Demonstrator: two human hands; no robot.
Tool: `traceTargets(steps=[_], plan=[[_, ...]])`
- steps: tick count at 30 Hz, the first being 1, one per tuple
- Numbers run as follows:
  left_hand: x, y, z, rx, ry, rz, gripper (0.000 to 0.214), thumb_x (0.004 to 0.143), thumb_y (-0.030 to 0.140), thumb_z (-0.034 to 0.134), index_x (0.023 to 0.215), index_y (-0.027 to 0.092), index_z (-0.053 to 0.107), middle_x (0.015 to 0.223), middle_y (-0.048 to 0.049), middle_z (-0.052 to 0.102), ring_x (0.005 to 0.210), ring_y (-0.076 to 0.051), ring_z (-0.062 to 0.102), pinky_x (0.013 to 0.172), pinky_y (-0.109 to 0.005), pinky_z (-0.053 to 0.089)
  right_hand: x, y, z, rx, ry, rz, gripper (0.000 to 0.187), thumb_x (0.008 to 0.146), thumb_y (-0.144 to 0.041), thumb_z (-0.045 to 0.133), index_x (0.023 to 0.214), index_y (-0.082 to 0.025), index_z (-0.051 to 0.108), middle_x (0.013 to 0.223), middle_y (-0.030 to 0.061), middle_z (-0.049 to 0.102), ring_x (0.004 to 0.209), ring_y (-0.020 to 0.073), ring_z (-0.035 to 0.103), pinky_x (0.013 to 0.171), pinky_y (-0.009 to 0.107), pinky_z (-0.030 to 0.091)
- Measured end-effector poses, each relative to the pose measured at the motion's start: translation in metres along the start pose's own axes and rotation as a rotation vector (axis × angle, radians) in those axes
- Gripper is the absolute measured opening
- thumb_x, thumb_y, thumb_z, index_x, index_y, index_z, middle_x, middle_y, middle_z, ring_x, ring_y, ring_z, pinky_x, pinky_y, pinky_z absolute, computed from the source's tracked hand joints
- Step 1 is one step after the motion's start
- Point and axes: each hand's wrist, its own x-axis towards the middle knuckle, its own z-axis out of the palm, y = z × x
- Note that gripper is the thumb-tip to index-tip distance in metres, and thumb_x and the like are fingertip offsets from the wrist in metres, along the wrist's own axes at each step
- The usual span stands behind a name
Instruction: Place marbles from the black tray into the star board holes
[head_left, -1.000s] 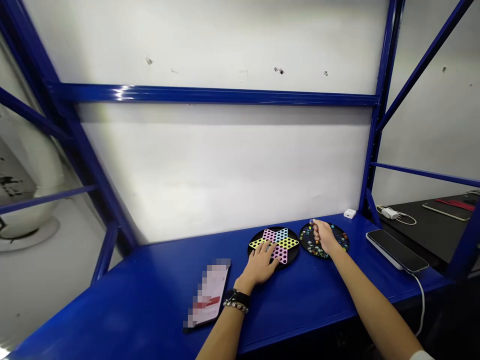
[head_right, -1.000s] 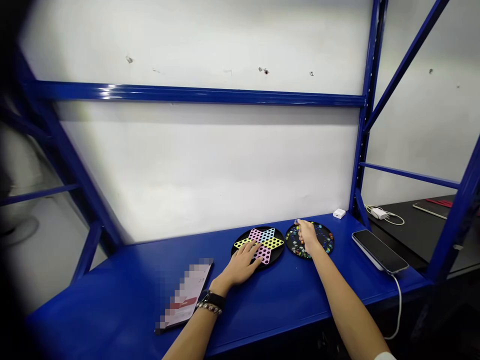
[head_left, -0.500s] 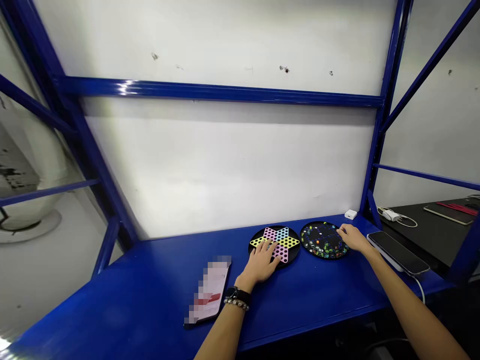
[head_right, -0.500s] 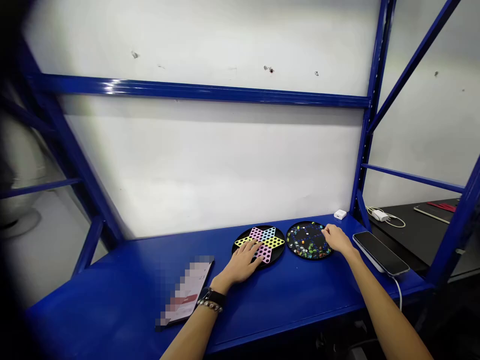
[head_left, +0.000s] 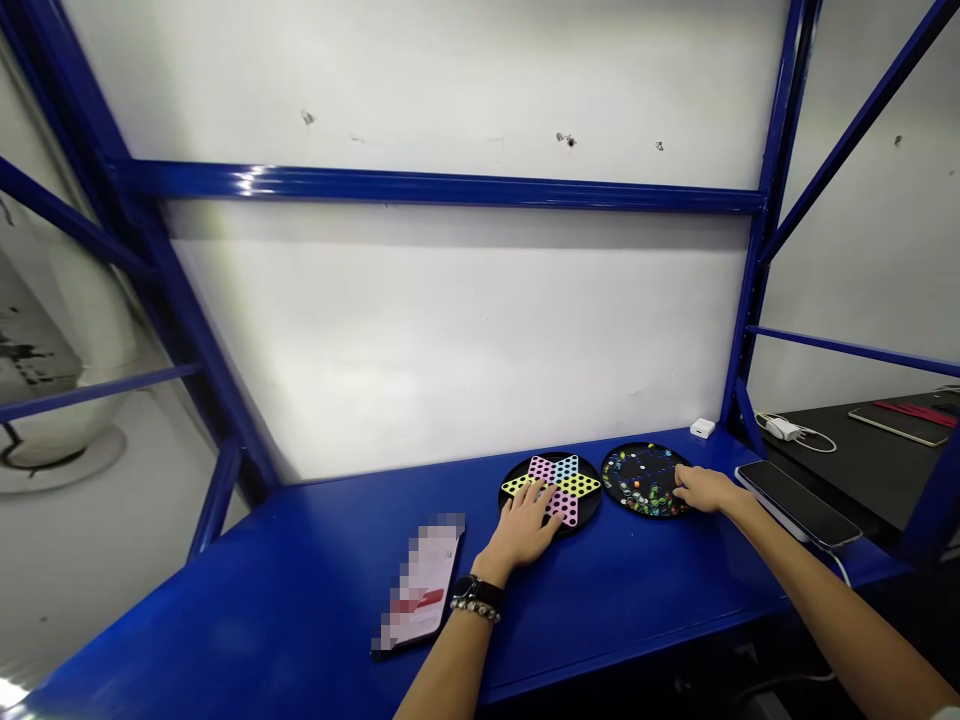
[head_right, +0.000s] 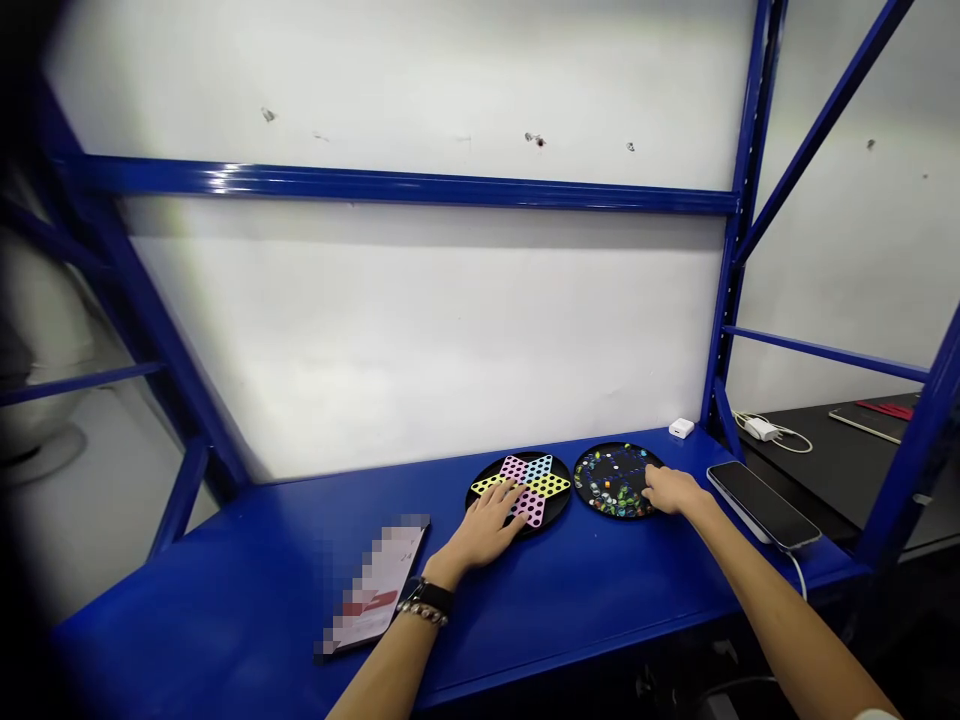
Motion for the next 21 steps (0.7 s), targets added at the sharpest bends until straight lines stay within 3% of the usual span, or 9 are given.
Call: traceTargets(steps=[6,10,16,21], plan=[[0.002,-0.003,0.003,0.011,0.006,0.008,0.059,0.099,0.047,0.042,0.153,0.025,0.043,0.164,-0.0087,0.037,0.152,-0.034,0.028,0.121,-0.056,0.029,0.009,-0.004,-0.001,-0.009,-0.03,0.035,0.025,0.094,-0.031,0.054,0.111,-0.015,0.065,0.117,0.0201,0.069,0.108,0.0341,0.068,0.083,0.039,0.047],[0.001,-0.002,0.002,-0.001,-0.003,0.002,0.058,0.099,0.048,0.042,0.153,0.026,0.042,0.165,-0.0074,0.035,0.153,-0.033,0.026,0.122,-0.056,0.027,0.017,-0.001,-0.002,0.003,-0.056,0.061,0.027,0.091,-0.033,0.059,0.111,-0.017,0.065,0.115,0.0178,0.07,0.107,0.0336,0.068,0.082,0.039,0.049],[-0.001,0.002,-0.002,-0.011,-0.004,0.009,0.059,0.099,0.046,0.042,0.153,0.023,0.044,0.163,-0.0098,0.037,0.152,-0.034,0.028,0.121,-0.057,0.028,0.017,0.012,-0.006,0.037,-0.109,0.05,0.025,0.095,-0.033,0.052,0.106,-0.016,0.066,0.111,0.0146,0.073,0.101,0.028,0.07,0.077,0.033,0.049],[-0.001,0.002,-0.003,-0.011,-0.006,0.005,0.059,0.099,0.046,0.042,0.153,0.022,0.044,0.163,-0.0102,0.037,0.152,-0.035,0.028,0.121,-0.058,0.029,0.017,0.012,-0.004,0.03,-0.128,0.069,0.033,0.094,-0.031,0.054,0.119,-0.011,0.062,0.119,0.0201,0.069,0.109,0.0331,0.067,0.086,0.039,0.048]])
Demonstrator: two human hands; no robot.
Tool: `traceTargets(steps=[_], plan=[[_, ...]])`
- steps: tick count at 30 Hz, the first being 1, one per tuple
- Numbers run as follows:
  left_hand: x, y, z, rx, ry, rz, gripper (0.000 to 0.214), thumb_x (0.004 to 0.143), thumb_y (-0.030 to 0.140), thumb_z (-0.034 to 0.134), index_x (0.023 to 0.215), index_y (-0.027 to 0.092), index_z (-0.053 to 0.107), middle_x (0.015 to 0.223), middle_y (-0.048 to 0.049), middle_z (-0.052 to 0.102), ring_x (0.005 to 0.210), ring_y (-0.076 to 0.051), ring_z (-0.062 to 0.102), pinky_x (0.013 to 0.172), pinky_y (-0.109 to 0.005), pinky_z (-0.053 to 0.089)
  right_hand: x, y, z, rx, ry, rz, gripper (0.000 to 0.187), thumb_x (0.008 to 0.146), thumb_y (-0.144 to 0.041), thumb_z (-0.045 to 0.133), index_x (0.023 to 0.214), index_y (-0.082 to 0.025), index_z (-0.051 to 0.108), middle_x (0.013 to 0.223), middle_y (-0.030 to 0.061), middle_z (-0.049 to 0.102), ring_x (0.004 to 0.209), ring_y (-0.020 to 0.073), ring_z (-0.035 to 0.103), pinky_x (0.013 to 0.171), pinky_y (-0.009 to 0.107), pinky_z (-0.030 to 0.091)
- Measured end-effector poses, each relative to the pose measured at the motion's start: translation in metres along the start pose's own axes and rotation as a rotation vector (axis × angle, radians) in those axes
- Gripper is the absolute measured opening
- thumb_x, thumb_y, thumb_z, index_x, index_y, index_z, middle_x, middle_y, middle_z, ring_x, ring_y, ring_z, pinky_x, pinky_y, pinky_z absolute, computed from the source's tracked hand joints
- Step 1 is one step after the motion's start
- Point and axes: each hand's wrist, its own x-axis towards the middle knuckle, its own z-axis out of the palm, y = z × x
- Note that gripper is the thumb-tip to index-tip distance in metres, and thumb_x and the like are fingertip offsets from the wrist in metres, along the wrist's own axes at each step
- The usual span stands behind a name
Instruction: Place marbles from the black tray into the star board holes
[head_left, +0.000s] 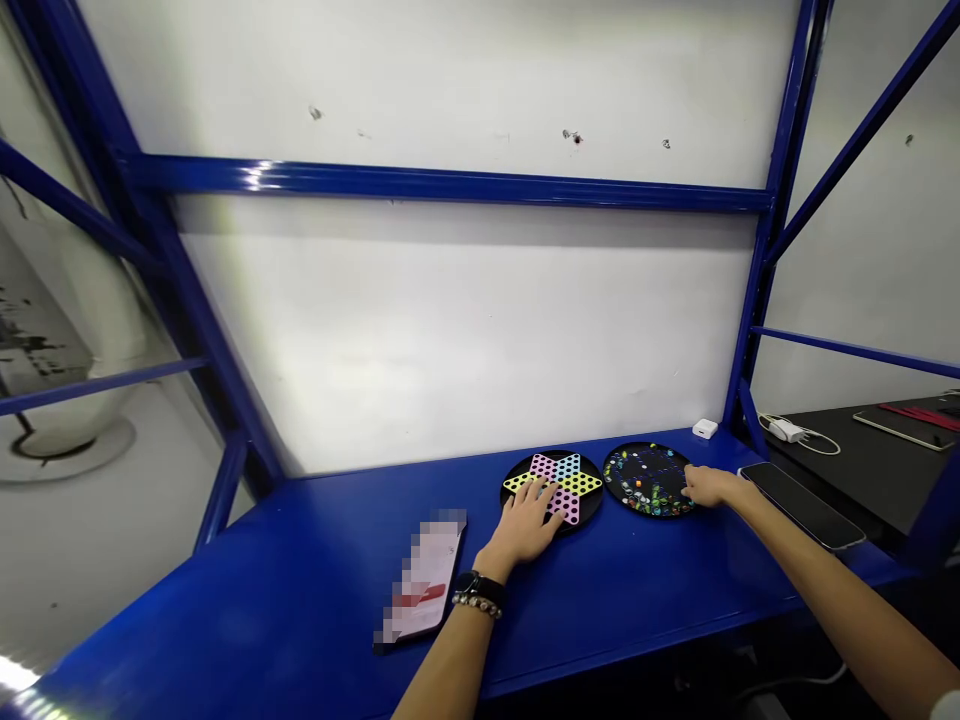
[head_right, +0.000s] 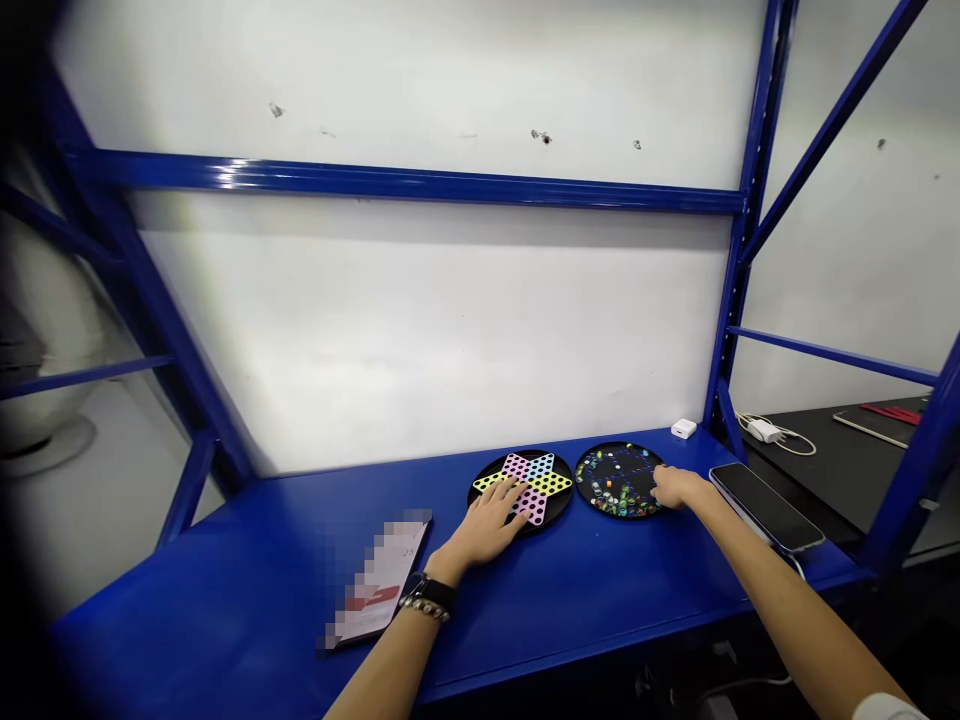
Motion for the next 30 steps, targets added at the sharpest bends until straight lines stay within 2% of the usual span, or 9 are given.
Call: traceTargets(steps=[5,9,11,14,16,19,22,26,30], plan=[[0.001,-0.002,0.002,0.018,-0.003,-0.003,0.059,0.099,0.047,0.042,0.153,0.024,0.043,0.164,-0.0091,0.036,0.152,-0.033,0.027,0.122,-0.056,0.029,0.006,-0.007,-0.002,0.047,0.007,0.009,0.021,0.086,-0.028,0.065,0.1,-0.013,0.065,0.111,0.0189,0.07,0.108,0.0361,0.066,0.083,0.039,0.048],[0.002,-0.003,0.003,0.015,0.002,0.003,0.059,0.099,0.048,0.041,0.154,0.023,0.043,0.164,-0.0092,0.036,0.152,-0.033,0.028,0.122,-0.055,0.028,0.003,-0.003,-0.004,0.182,0.016,-0.057,0.025,0.093,-0.041,0.056,0.082,-0.019,0.054,0.075,0.0041,0.063,0.069,0.0185,0.063,0.059,0.027,0.043],[0.002,-0.003,0.004,0.01,0.013,0.006,0.059,0.099,0.048,0.041,0.153,0.024,0.044,0.163,-0.0089,0.037,0.152,-0.033,0.028,0.122,-0.056,0.028,-0.003,0.004,-0.005,0.455,0.053,-0.134,0.032,0.098,-0.049,0.042,0.082,-0.022,0.046,0.064,-0.004,0.05,0.049,0.0098,0.046,0.047,0.021,0.032],[0.003,-0.005,0.007,0.005,0.026,0.013,0.058,0.099,0.049,0.042,0.152,0.025,0.044,0.163,-0.0083,0.038,0.152,-0.033,0.029,0.121,-0.055,0.029,-0.01,0.012,-0.009,1.131,0.06,-0.239,0.032,0.097,-0.05,0.038,0.077,-0.024,0.036,0.057,-0.0098,0.03,0.041,0.0065,0.02,0.04,0.019,0.017],[0.003,-0.006,0.009,0.003,0.034,0.018,0.058,0.099,0.049,0.043,0.152,0.026,0.045,0.163,-0.0082,0.038,0.151,-0.034,0.03,0.121,-0.055,0.03,-0.014,0.015,-0.014,1.431,0.031,-0.25,0.029,0.093,-0.043,0.042,0.073,-0.025,0.032,0.056,-0.01,0.026,0.041,0.0062,0.014,0.038,0.019,0.015],[0.005,-0.008,0.011,0.007,0.044,0.019,0.058,0.099,0.049,0.043,0.152,0.027,0.045,0.162,-0.0079,0.039,0.151,-0.034,0.031,0.12,-0.056,0.031,-0.016,0.014,-0.016,1.565,0.049,-0.219,0.021,0.091,-0.038,0.041,0.076,-0.024,0.037,0.058,-0.0089,0.031,0.04,0.0065,0.015,0.037,0.019,0.015],[0.005,-0.009,0.013,0.015,0.042,0.02,0.057,0.099,0.049,0.043,0.152,0.027,0.045,0.162,-0.0079,0.039,0.151,-0.034,0.031,0.121,-0.055,0.03,-0.012,0.014,-0.008,1.413,0.129,-0.146,0.027,0.093,-0.047,0.043,0.08,-0.023,0.045,0.056,-0.0097,0.03,0.04,0.0072,0.016,0.038,0.021,0.013],[0.004,-0.008,0.012,0.018,0.044,0.022,0.057,0.099,0.048,0.043,0.152,0.026,0.045,0.162,-0.008,0.039,0.15,-0.034,0.031,0.121,-0.055,0.03,-0.004,0.023,0.005,0.761,0.355,-0.103,0.033,0.092,-0.044,0.054,0.069,-0.021,0.047,0.059,-0.0032,0.046,0.051,0.0113,0.042,0.048,0.023,0.028],[0.003,-0.006,0.009,0.013,0.028,0.017,0.056,0.1,0.046,0.04,0.152,0.026,0.044,0.163,-0.0082,0.038,0.151,-0.034,0.03,0.12,-0.056,0.031,-0.006,0.032,0.012,0.255,0.388,-0.074,0.016,0.095,-0.032,0.05,0.085,-0.021,0.055,0.095,0.0076,0.069,0.088,0.0229,0.064,0.07,0.03,0.042]])
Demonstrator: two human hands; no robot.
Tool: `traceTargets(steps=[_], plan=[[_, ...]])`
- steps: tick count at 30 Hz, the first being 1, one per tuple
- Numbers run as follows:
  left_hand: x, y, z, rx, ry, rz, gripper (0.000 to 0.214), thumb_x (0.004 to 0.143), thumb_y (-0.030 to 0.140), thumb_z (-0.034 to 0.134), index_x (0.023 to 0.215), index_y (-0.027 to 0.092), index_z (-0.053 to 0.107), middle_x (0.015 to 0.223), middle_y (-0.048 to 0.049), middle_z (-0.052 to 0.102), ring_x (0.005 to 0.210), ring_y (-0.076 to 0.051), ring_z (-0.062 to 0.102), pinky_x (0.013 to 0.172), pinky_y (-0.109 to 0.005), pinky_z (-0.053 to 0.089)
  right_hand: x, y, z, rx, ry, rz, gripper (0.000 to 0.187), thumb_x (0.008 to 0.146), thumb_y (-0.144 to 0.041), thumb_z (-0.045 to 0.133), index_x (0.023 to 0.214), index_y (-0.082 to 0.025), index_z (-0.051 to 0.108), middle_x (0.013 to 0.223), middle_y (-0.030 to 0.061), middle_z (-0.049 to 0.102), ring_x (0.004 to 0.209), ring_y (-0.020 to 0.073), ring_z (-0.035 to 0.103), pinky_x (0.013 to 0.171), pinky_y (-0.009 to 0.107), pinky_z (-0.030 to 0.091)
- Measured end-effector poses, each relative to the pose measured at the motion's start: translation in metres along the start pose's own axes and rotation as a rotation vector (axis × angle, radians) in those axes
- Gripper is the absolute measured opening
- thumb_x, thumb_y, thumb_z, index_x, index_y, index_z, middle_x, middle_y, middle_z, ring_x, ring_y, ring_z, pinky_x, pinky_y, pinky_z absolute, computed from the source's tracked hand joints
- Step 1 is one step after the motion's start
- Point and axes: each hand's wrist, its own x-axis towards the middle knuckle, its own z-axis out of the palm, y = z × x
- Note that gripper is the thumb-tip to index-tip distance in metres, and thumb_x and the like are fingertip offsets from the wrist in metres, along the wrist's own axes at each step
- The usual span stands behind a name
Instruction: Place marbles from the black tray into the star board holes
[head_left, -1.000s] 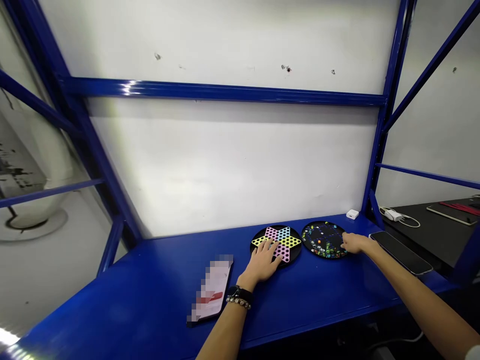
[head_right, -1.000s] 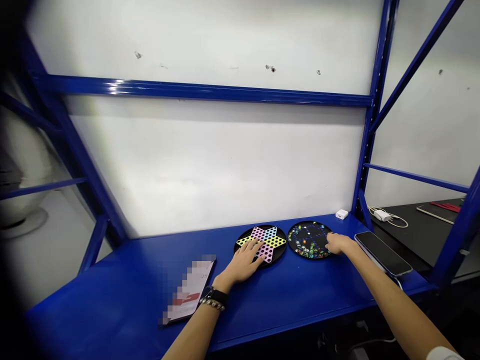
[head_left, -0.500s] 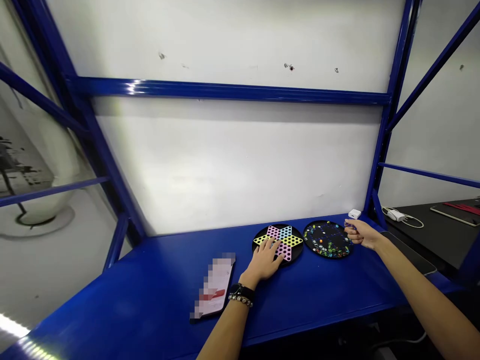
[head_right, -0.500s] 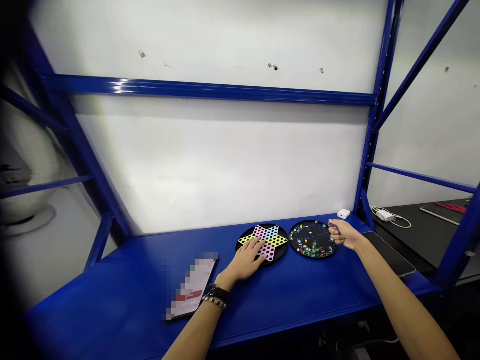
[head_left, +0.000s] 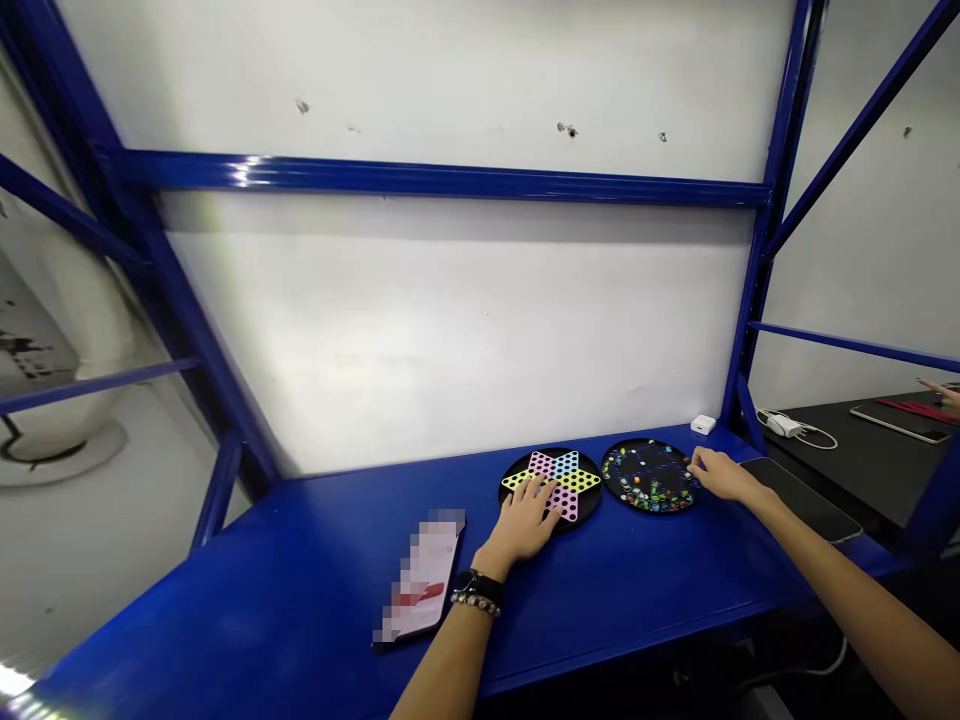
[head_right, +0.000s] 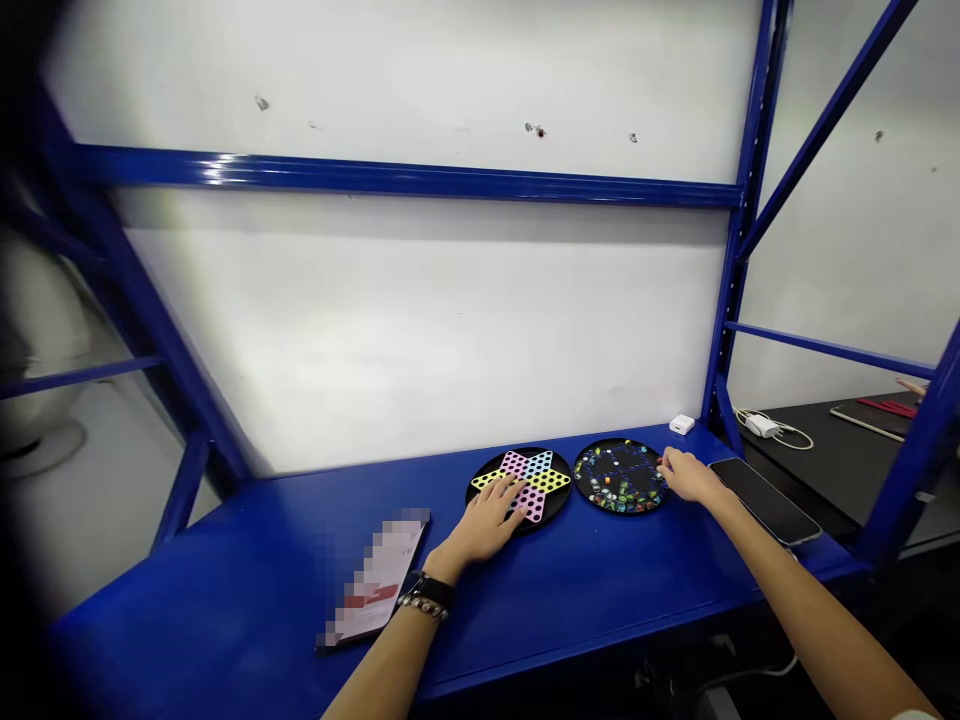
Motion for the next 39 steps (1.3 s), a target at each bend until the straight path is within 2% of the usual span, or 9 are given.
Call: traceTargets(steps=[5,9,11,15,19,23,29,34,39], plan=[[-0.001,0.001,-0.001,-0.002,0.0,0.007,0.055,0.101,0.045,0.037,0.152,0.025,0.044,0.163,-0.0088,0.038,0.15,-0.034,0.031,0.12,-0.057,0.031,-0.009,-0.004,0.003,-0.223,-0.182,0.028,0.016,0.096,-0.033,0.051,0.103,-0.021,0.059,0.107,0.0133,0.07,0.101,0.032,0.067,0.081,0.039,0.046],[-0.001,0.0,-0.001,0.002,0.002,0.001,0.055,0.101,0.045,0.039,0.152,0.025,0.044,0.162,-0.0087,0.039,0.15,-0.034,0.031,0.12,-0.056,0.031,-0.008,-0.009,0.005,-0.106,-0.126,0.012,0.015,0.096,-0.032,0.05,0.095,-0.02,0.058,0.1,0.0118,0.069,0.095,0.0282,0.067,0.078,0.037,0.047],[-0.001,0.0,-0.001,0.003,0.0,-0.002,0.055,0.101,0.045,0.039,0.152,0.026,0.044,0.162,-0.0084,0.039,0.151,-0.034,0.03,0.12,-0.056,0.031,-0.005,-0.011,0.004,0.175,-0.079,0.004,0.023,0.098,-0.039,0.044,0.089,-0.021,0.054,0.083,0.006,0.064,0.073,0.02,0.063,0.064,0.03,0.045],[0.0,0.0,-0.002,0.002,0.007,0.009,0.055,0.1,0.046,0.039,0.151,0.026,0.045,0.162,-0.0084,0.04,0.15,-0.033,0.031,0.12,-0.056,0.032,-0.003,-0.02,-0.003,1.021,-0.144,0.111,0.032,0.096,-0.051,0.037,0.084,-0.023,0.046,0.058,-0.008,0.037,0.039,0.0083,0.025,0.039,0.022,0.021],[-0.001,0.0,-0.002,0.002,0.002,-0.005,0.057,0.1,0.046,0.038,0.152,0.025,0.044,0.161,-0.0093,0.04,0.15,-0.034,0.031,0.12,-0.057,0.032,-0.007,-0.036,0.001,1.275,-0.229,0.145,0.03,0.093,-0.051,0.038,0.082,-0.024,0.044,0.058,-0.0094,0.033,0.038,0.007,0.015,0.037,0.021,0.014],[-0.001,-0.001,-0.001,0.006,0.011,0.002,0.056,0.1,0.047,0.038,0.152,0.025,0.045,0.161,-0.0087,0.04,0.15,-0.033,0.031,0.12,-0.056,0.032,-0.014,-0.051,0.015,0.94,-0.198,0.046,0.04,0.087,-0.059,0.054,0.073,-0.024,0.04,0.055,-0.0097,0.032,0.042,0.0074,0.021,0.042,0.022,0.018],[0.001,-0.003,0.003,0.014,0.035,0.015,0.055,0.1,0.046,0.039,0.151,0.026,0.047,0.161,-0.0072,0.041,0.15,-0.033,0.033,0.12,-0.054,0.033,-0.036,-0.065,0.013,0.232,-0.093,-0.266,0.032,0.094,-0.042,0.049,0.07,-0.021,0.053,0.072,0.0013,0.062,0.071,0.0178,0.056,0.068,0.029,0.041],[0.001,-0.003,0.004,0.005,0.032,0.014,0.055,0.1,0.046,0.04,0.15,0.026,0.047,0.161,-0.0077,0.041,0.15,-0.033,0.033,0.121,-0.054,0.031,-0.051,-0.069,0.01,-0.046,-0.105,-0.27,0.032,0.102,-0.037,0.039,0.094,-0.023,0.067,0.105,0.0077,0.073,0.102,0.026,0.063,0.083,0.032,0.043],[0.001,-0.002,0.003,-0.001,0.033,0.011,0.055,0.1,0.047,0.04,0.15,0.025,0.047,0.161,-0.0074,0.042,0.149,-0.033,0.033,0.12,-0.054,0.032,-0.054,-0.067,0.021,-0.224,-0.118,-0.261,0.031,0.103,-0.038,0.04,0.1,-0.023,0.067,0.105,0.0107,0.073,0.101,0.0281,0.067,0.081,0.032,0.044]])
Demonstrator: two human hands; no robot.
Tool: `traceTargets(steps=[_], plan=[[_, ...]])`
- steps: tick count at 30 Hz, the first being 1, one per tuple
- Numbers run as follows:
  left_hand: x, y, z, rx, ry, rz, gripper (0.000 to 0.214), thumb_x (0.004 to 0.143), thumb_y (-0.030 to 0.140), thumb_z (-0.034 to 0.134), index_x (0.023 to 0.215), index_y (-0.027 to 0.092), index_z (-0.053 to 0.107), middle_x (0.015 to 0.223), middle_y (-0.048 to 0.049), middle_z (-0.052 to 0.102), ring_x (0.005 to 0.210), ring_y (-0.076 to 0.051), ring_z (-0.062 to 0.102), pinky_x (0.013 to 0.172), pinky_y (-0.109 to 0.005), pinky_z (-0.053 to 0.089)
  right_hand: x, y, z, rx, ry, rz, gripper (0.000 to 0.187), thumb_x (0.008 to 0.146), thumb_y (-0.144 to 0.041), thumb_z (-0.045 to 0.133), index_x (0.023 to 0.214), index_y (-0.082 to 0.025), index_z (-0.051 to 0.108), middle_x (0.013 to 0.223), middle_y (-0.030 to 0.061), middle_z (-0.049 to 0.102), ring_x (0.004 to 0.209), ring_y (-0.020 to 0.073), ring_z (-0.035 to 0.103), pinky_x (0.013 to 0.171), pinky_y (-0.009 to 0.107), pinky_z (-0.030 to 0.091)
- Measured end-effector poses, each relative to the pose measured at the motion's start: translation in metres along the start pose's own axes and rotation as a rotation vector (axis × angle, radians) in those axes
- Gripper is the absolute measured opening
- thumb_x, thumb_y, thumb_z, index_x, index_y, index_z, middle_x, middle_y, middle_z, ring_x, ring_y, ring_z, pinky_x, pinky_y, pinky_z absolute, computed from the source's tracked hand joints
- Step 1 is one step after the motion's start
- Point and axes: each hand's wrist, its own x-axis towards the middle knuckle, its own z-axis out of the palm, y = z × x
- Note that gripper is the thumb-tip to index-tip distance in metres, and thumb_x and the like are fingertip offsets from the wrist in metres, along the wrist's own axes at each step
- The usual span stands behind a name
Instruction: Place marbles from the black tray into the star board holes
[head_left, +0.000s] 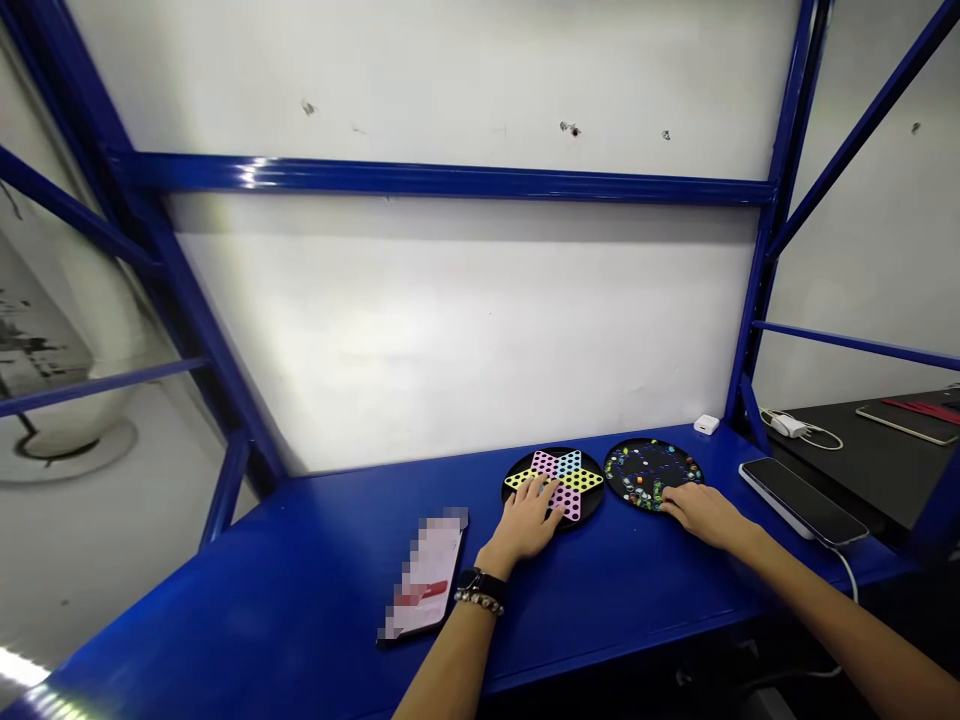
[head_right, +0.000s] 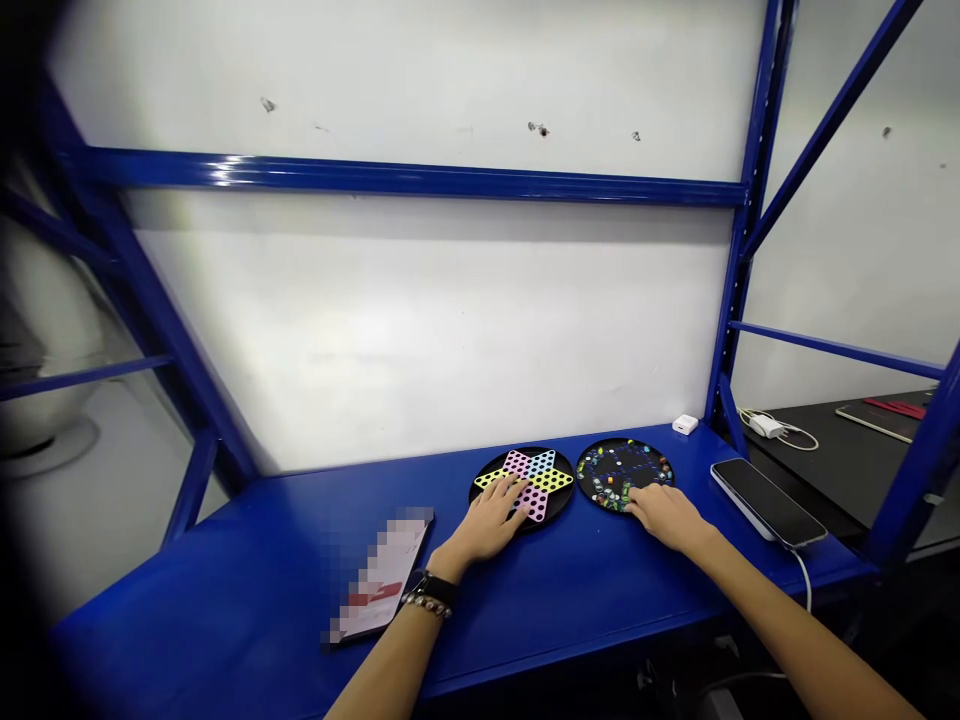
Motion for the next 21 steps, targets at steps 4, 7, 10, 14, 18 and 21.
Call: traceTargets(steps=[4,7,10,14,18,21], plan=[[0.0,0.0,-0.001,-0.003,-0.007,0.004,0.056,0.1,0.047,0.04,0.15,0.025,0.046,0.161,-0.0077,0.041,0.15,-0.033,0.032,0.12,-0.054,0.032,0.0,0.004,0.007,-0.021,0.015,0.047,0.028,0.103,-0.039,0.039,0.103,-0.023,0.062,0.099,0.0102,0.071,0.095,0.0276,0.068,0.077,0.032,0.044],[-0.001,0.001,-0.002,-0.005,-0.007,0.005,0.056,0.1,0.047,0.039,0.151,0.023,0.046,0.161,-0.0089,0.041,0.149,-0.034,0.033,0.12,-0.054,0.032,0.0,0.011,0.007,0.107,0.07,0.043,0.032,0.104,-0.038,0.034,0.092,-0.022,0.059,0.089,0.0078,0.069,0.087,0.0253,0.067,0.074,0.031,0.043],[-0.002,0.002,-0.003,-0.005,-0.014,0.003,0.056,0.1,0.045,0.039,0.152,0.023,0.045,0.161,-0.0094,0.04,0.149,-0.034,0.032,0.12,-0.055,0.033,0.0,0.02,0.002,0.336,0.193,0.024,0.04,0.104,-0.039,0.028,0.082,-0.022,0.057,0.084,0.006,0.069,0.082,0.0229,0.064,0.073,0.031,0.043],[-0.002,0.003,-0.005,0.005,-0.015,-0.002,0.056,0.1,0.045,0.039,0.151,0.024,0.045,0.161,-0.0094,0.04,0.15,-0.034,0.032,0.119,-0.057,0.033,-0.002,0.031,-0.005,0.369,0.244,0.059,0.041,0.104,-0.04,0.029,0.083,-0.023,0.059,0.08,0.0053,0.068,0.078,0.0229,0.063,0.07,0.032,0.042],[-0.002,0.003,-0.005,0.001,-0.014,-0.005,0.055,0.1,0.045,0.039,0.151,0.025,0.046,0.16,-0.0096,0.042,0.15,-0.034,0.033,0.119,-0.057,0.033,-0.007,0.033,-0.003,0.131,0.147,0.113,0.034,0.104,-0.039,0.033,0.099,-0.023,0.063,0.09,0.0075,0.07,0.089,0.0262,0.066,0.069,0.03,0.039],[-0.003,0.002,-0.006,0.008,-0.003,0.006,0.054,0.1,0.043,0.041,0.15,0.024,0.047,0.161,-0.0096,0.042,0.149,-0.034,0.034,0.119,-0.056,0.033,-0.008,0.028,0.003,-0.008,0.079,0.122,0.031,0.105,-0.035,0.035,0.104,-0.023,0.064,0.094,0.0099,0.071,0.091,0.0271,0.068,0.07,0.03,0.039]])
